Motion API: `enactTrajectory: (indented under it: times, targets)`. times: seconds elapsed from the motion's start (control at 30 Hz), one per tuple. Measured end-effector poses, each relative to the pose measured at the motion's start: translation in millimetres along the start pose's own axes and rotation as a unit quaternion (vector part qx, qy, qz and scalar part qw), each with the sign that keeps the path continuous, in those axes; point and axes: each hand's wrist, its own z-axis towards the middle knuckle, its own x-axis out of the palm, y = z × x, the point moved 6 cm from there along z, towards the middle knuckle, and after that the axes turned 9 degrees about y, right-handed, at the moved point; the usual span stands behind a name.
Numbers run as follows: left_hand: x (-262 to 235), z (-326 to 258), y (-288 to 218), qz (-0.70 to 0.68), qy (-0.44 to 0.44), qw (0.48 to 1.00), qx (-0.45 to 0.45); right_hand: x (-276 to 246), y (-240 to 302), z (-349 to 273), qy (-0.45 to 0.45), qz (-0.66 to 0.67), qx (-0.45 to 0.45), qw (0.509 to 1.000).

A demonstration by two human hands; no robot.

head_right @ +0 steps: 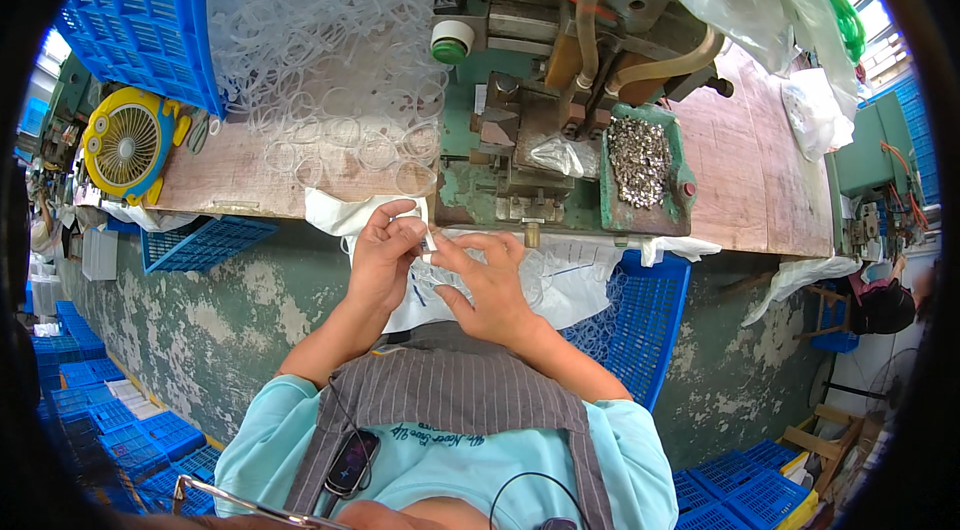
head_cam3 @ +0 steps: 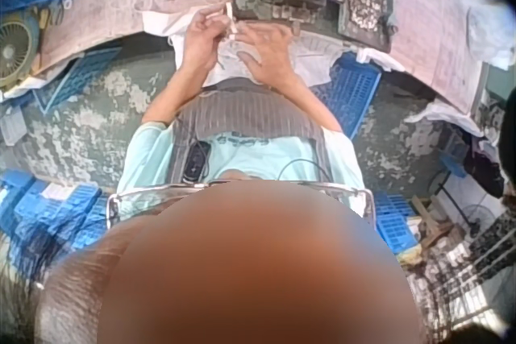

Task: The person repeatedly picks small transparent plastic rings and metal pins, inserts the pins into the rings using a press machine, and places the assembled units into a blue crate. The process is repeated continuously.

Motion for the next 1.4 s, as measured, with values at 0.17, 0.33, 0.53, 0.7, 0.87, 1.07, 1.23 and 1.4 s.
enactTrajectory:
  times: [0.17, 0.33, 0.53, 0.7, 0.87, 1.07, 1.23, 1.4]
  targets:
    - [-6, 2, 3, -0.001, -0.02, 0.999, -0.037, 5, 3, 0, 0.006, -0.038, -0.065, 0.997]
    - [0, -2, -10, 0.025, 0.001, 0.999, 0.022, 7, -2, -1, 0.005, -0.01, -0.026, 1.0]
    - [14, -15, -24, 0.186, 0.049, 0.973, 0.125, 7, -6, 0, -0.017, 0.003, -0.009, 1.0]
    - [17, -22, -19, 0.248, 0.084, 0.948, 0.18, 4, -8, -1, -0.05, -0.017, -0.012, 0.999]
    - [12, -27, -16, 0.214, 0.092, 0.96, 0.157, 0, -8, -1, -0.068, -0.039, -0.011, 0.997]
    - [12, -22, 4, 0.181, 0.101, 0.978, 0.032, -1, -7, 1, -0.078, -0.043, -0.016, 0.996]
    - [12, -19, 5, 0.18, 0.121, 0.975, 0.042, -1, -9, -1, -0.075, -0.052, -0.002, 0.996]
    - [8, -19, 7, 0.186, 0.117, 0.975, 0.03, 0, -12, -3, -0.069, -0.024, 0.014, 0.997]
